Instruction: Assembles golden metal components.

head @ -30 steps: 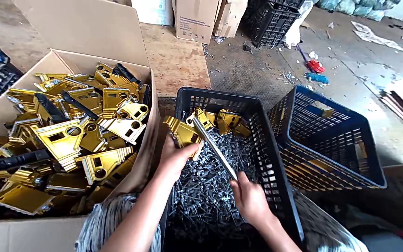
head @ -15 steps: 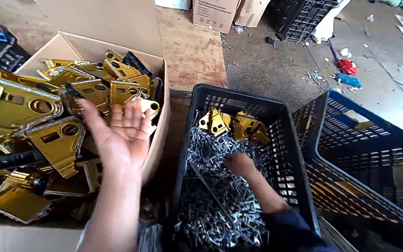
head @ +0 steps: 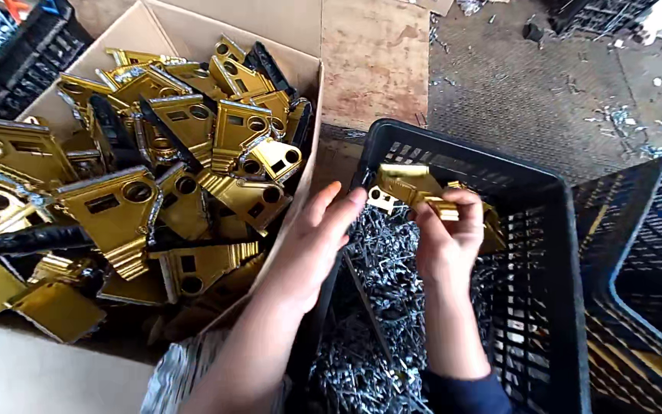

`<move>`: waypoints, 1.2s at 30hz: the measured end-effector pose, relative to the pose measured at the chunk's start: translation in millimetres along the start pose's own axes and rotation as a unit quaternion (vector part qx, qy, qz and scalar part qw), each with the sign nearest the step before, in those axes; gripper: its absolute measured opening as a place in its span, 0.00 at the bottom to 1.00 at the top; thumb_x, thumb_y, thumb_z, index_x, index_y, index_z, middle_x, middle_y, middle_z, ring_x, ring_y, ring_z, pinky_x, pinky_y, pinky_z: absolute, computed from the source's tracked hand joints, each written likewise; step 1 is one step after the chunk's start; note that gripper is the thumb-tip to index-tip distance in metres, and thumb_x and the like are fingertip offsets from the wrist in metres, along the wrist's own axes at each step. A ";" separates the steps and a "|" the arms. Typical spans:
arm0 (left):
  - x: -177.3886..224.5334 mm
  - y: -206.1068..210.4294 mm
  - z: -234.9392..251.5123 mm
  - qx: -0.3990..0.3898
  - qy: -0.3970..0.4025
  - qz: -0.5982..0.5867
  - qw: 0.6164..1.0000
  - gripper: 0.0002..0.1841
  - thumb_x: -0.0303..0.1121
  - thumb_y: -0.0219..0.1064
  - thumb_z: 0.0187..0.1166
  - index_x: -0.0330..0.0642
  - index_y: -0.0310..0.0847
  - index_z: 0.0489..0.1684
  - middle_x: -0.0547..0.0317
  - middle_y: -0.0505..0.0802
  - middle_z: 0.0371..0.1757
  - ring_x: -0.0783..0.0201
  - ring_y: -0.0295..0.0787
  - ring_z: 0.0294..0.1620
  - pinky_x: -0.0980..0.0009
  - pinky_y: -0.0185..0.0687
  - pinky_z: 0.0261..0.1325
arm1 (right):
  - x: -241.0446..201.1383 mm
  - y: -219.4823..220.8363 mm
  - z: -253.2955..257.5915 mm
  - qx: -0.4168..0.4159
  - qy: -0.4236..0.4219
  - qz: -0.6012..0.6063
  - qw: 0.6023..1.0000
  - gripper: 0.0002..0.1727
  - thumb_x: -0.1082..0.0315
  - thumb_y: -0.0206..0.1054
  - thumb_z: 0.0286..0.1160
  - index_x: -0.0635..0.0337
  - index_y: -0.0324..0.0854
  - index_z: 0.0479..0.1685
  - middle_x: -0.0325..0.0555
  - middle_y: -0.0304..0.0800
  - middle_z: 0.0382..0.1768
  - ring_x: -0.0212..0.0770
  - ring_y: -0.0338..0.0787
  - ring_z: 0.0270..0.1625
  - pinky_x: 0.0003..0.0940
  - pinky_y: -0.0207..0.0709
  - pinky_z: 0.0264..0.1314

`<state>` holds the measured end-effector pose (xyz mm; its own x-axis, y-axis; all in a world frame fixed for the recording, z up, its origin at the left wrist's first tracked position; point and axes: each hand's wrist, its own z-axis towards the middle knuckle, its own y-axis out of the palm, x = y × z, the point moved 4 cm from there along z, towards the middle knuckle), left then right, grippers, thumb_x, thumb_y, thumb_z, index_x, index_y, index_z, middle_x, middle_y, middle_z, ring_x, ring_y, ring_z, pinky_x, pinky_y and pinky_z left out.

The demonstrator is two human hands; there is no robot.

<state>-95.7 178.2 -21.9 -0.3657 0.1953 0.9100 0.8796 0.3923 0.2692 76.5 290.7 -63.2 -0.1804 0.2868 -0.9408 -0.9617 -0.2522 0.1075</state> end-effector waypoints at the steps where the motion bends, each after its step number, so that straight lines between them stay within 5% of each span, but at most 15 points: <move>1: -2.0 6.8 -3.2 -0.021 0.023 0.008 0.999 0.48 0.61 0.68 0.75 0.48 0.50 0.93 0.54 0.79 0.80 0.57 0.81 0.76 0.54 0.80 0.74 | -13.8 7.6 -9.7 -0.065 -0.003 0.089 0.994 0.21 0.74 0.74 0.67 0.43 0.77 0.56 0.32 0.87 0.49 0.33 0.91 0.45 0.38 0.91 0.49; 3: -0.3 18.1 -9.8 -0.014 0.146 -0.026 0.989 0.36 0.49 0.77 0.72 0.43 0.68 0.77 0.55 0.89 0.64 0.61 0.89 0.63 0.61 0.88 0.64 | -19.7 21.5 -20.1 -0.231 0.028 0.176 0.956 0.18 0.72 0.77 0.68 0.41 0.85 0.54 0.30 0.92 0.47 0.30 0.94 0.46 0.34 0.92 0.51; 5: 4.0 17.5 -12.4 0.028 0.282 -0.009 0.959 0.23 0.31 0.76 0.73 0.38 0.76 0.65 0.58 0.93 0.54 0.65 0.93 0.53 0.67 0.92 0.56 | 4.9 22.4 -17.4 -0.310 0.088 0.079 0.943 0.12 0.77 0.72 0.72 0.53 0.89 0.50 0.36 0.95 0.43 0.31 0.95 0.39 0.33 0.94 0.45; 7: 8.7 12.1 -15.0 0.072 0.343 0.034 0.936 0.27 0.25 0.73 0.73 0.37 0.69 0.71 0.63 0.89 0.53 0.70 0.90 0.49 0.72 0.90 0.53 | 48.2 14.1 -9.7 -0.302 0.122 -0.271 0.906 0.10 0.78 0.70 0.72 0.59 0.91 0.49 0.46 0.95 0.40 0.41 0.94 0.35 0.42 0.91 0.39; 9: 10.2 5.1 -13.3 0.102 0.320 0.045 0.941 0.40 0.26 0.73 0.69 0.39 0.53 0.83 0.61 0.84 0.56 0.70 0.88 0.51 0.73 0.89 0.53 | 93.9 14.1 -9.5 -0.314 0.137 -0.540 0.769 0.19 0.78 0.68 0.71 0.54 0.91 0.59 0.55 0.89 0.65 0.63 0.89 0.63 0.69 0.83 0.55; 11: 8.7 -1.4 -11.4 0.114 0.276 0.038 0.954 0.52 0.25 0.72 0.61 0.45 0.36 0.88 0.57 0.79 0.66 0.68 0.87 0.58 0.68 0.89 0.57 | 122.7 10.3 -20.9 -0.337 0.103 -0.616 0.704 0.17 0.77 0.68 0.72 0.53 0.93 0.57 0.54 0.82 0.75 0.68 0.82 0.72 0.73 0.81 0.56; 14: 15.8 -6.0 -9.4 0.092 0.263 0.029 0.960 0.54 0.19 0.67 0.61 0.47 0.32 0.90 0.54 0.74 0.76 0.65 0.81 0.70 0.65 0.86 0.64 | 103.1 -0.7 -29.4 -0.324 0.010 -0.611 0.722 0.11 0.79 0.65 0.74 0.63 0.93 0.46 0.55 0.91 0.61 0.63 0.88 0.65 0.64 0.85 0.55; 16: 18.6 -4.9 -12.1 0.072 0.251 0.024 0.965 0.47 0.19 0.69 0.64 0.49 0.43 0.86 0.56 0.82 0.65 0.65 0.87 0.62 0.66 0.89 0.58 | 85.1 -16.3 -30.8 -0.328 0.050 -0.626 0.705 0.11 0.78 0.63 0.76 0.65 0.92 0.47 0.56 0.92 0.59 0.62 0.88 0.66 0.64 0.83 0.59; 18: 17.6 2.3 -17.3 0.050 0.213 -0.011 0.976 0.43 0.21 0.70 0.68 0.51 0.49 0.85 0.56 0.83 0.66 0.64 0.88 0.60 0.66 0.90 0.56 | 77.4 -28.9 -29.8 -0.340 0.109 -0.648 0.673 0.12 0.75 0.63 0.79 0.63 0.92 0.51 0.56 0.91 0.62 0.64 0.86 0.68 0.67 0.82 0.61; 21: 10.9 14.4 -22.0 0.044 0.159 -0.083 0.983 0.36 0.26 0.69 0.70 0.57 0.58 0.80 0.58 0.83 0.65 0.66 0.87 0.52 0.70 0.87 0.43 | 83.0 -15.3 -29.4 -0.353 0.071 -0.648 0.672 0.12 0.78 0.65 0.74 0.61 0.93 0.50 0.57 0.92 0.58 0.63 0.87 0.67 0.66 0.82 0.61; 25: 2.0 13.0 -24.7 0.054 0.154 -0.079 0.983 0.33 0.26 0.71 0.68 0.57 0.63 0.74 0.60 0.85 0.58 0.69 0.87 0.43 0.74 0.85 0.37 | 119.1 18.5 -35.1 -0.402 0.047 -0.668 0.625 0.19 0.78 0.61 0.77 0.61 0.88 0.63 0.52 0.88 0.68 0.60 0.79 0.77 0.62 0.72 0.75; 28: 1.3 3.9 -22.4 0.085 0.161 -0.076 0.980 0.34 0.25 0.72 0.67 0.55 0.64 0.74 0.59 0.86 0.57 0.68 0.87 0.41 0.74 0.84 0.35 | 125.0 19.6 -40.3 -0.433 0.056 -0.669 0.601 0.15 0.77 0.57 0.81 0.68 0.88 0.56 0.58 0.89 0.64 0.61 0.81 0.76 0.61 0.72 0.76; 31: 2.0 -0.3 -19.7 0.116 0.119 -0.108 0.980 0.36 0.27 0.73 0.68 0.55 0.61 0.78 0.58 0.84 0.61 0.65 0.87 0.49 0.68 0.86 0.42 | 94.2 -0.3 -43.1 -0.392 0.040 -0.658 0.642 0.14 0.78 0.58 0.79 0.69 0.90 0.50 0.61 0.92 0.58 0.64 0.84 0.71 0.62 0.74 0.74; 34: -0.4 8.0 -19.4 0.097 0.073 -0.123 0.985 0.34 0.28 0.73 0.70 0.56 0.63 0.78 0.57 0.84 0.60 0.64 0.86 0.49 0.67 0.85 0.43 | 56.3 -44.5 -44.8 -0.267 -0.076 -0.652 0.705 0.09 0.71 0.65 0.75 0.61 0.93 0.40 0.54 0.96 0.44 0.61 0.91 0.56 0.64 0.76 0.61; 36: -6.5 18.6 -22.4 0.073 0.062 -0.084 0.992 0.37 0.29 0.74 0.68 0.56 0.62 0.81 0.56 0.85 0.62 0.63 0.87 0.48 0.67 0.85 0.40 | 25.7 -69.0 -49.9 -0.211 -0.049 -0.615 0.758 0.10 0.67 0.67 0.76 0.59 0.94 0.43 0.53 0.97 0.44 0.61 0.90 0.58 0.69 0.71 0.66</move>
<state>-70.2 164.1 -15.7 -0.4548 0.0070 0.8905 0.7529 0.5371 0.3803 148.4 269.3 -110.9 0.7649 0.6070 -0.2157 -0.2669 -0.0061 -0.9637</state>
